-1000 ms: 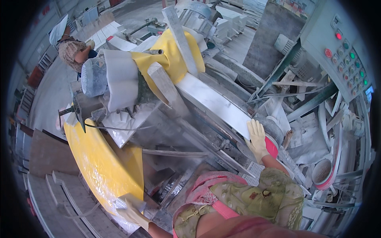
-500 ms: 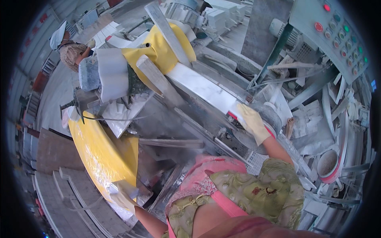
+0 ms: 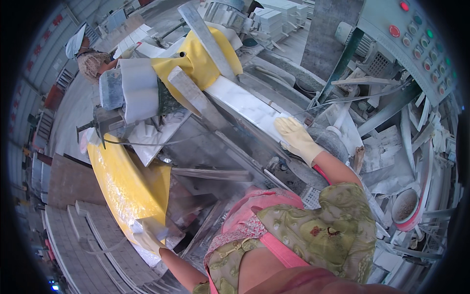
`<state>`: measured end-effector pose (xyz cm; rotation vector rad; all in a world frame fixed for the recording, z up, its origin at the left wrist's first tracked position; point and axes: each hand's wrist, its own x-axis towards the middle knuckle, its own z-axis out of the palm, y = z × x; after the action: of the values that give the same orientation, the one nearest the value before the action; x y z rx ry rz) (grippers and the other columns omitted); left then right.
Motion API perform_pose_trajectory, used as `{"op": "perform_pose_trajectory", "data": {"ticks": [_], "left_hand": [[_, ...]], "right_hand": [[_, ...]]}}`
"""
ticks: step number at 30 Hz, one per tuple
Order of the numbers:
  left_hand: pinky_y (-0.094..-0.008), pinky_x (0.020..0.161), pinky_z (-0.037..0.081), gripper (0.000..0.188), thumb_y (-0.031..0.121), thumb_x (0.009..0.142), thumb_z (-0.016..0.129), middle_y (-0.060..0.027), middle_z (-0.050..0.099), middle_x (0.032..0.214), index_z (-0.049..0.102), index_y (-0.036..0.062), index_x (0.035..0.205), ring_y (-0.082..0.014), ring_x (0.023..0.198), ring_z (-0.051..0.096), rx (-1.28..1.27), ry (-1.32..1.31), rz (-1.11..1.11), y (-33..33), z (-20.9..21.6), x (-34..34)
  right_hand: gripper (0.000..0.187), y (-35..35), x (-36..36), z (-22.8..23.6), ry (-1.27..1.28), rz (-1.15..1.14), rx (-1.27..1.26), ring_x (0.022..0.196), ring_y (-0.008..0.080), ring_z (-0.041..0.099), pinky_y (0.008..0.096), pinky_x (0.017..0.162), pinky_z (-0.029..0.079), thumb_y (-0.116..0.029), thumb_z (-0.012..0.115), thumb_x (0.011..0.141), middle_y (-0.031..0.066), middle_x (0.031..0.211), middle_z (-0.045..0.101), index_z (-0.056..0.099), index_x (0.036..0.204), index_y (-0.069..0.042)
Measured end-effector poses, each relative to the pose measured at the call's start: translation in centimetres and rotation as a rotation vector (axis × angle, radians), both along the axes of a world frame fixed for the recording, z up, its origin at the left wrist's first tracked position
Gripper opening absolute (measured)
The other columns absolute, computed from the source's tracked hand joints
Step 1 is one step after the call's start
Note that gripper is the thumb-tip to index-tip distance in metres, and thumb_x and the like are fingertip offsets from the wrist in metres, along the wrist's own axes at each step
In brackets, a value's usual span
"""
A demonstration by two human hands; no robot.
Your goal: The person repeatedly picks up white rectangular stone pieces and rubs their edges against a rotating red polishing belt. They handle the pieces one at a time, turning them over to polish different sides, then place them into a stack of similar pieces.
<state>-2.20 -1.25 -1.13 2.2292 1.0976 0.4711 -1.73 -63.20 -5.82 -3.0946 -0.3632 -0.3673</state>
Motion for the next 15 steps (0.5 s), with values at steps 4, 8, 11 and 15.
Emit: {"op": "perform_pose_trajectory", "data": {"ticks": [4, 8, 11, 15], "left_hand": [[-0.0439, 0.089, 0.053, 0.066, 0.037, 0.089, 0.075, -0.0269, 0.068, 0.114, 0.055, -0.0100, 0.130, -0.0379, 0.099, 0.068, 0.049, -0.002, 0.003, 0.2, -0.2, 0.1], [-0.0442, 0.090, 0.053, 0.069, 0.037, 0.088, 0.075, -0.0270, 0.068, 0.112, 0.053, -0.0122, 0.131, -0.0384, 0.099, 0.068, -0.062, -0.108, 0.034, 0.2, -0.7, 0.1], [-0.0438, 0.090, 0.053, 0.072, 0.038, 0.088, 0.075, -0.0274, 0.066, 0.115, 0.051, -0.0135, 0.132, -0.0384, 0.099, 0.067, -0.018, -0.090, -0.032, 0.4, -0.6, 0.2], [-0.0421, 0.090, 0.052, 0.071, 0.038, 0.089, 0.074, -0.0264, 0.064, 0.118, 0.049, -0.0127, 0.132, -0.0340, 0.099, 0.066, -0.047, -0.018, -0.065, 1.0, -0.4, -0.1]], "right_hand": [[0.080, 0.8, 0.5, 0.4, 0.098, -0.025, -0.005, 0.148, 0.0296, 0.035, 0.0441, 0.125, 0.025, -0.027, 0.072, 0.084, 0.0181, 0.157, 0.041, 0.039, 0.150, 0.001], [0.079, 1.7, 2.5, -0.1, 0.057, -0.049, -0.148, 0.149, 0.0295, 0.034, 0.0438, 0.125, 0.024, -0.021, 0.069, 0.083, 0.0180, 0.158, 0.039, 0.037, 0.152, 0.002], [0.078, 1.7, 3.4, -0.8, 0.018, -0.027, -0.169, 0.149, 0.0296, 0.035, 0.0439, 0.125, 0.024, -0.018, 0.066, 0.082, 0.0183, 0.157, 0.039, 0.037, 0.151, 0.002], [0.076, 1.1, 3.5, -0.7, 0.066, -0.008, -0.150, 0.148, 0.0302, 0.034, 0.0440, 0.125, 0.023, -0.018, 0.068, 0.083, 0.0189, 0.157, 0.039, 0.039, 0.151, 0.001]]}}
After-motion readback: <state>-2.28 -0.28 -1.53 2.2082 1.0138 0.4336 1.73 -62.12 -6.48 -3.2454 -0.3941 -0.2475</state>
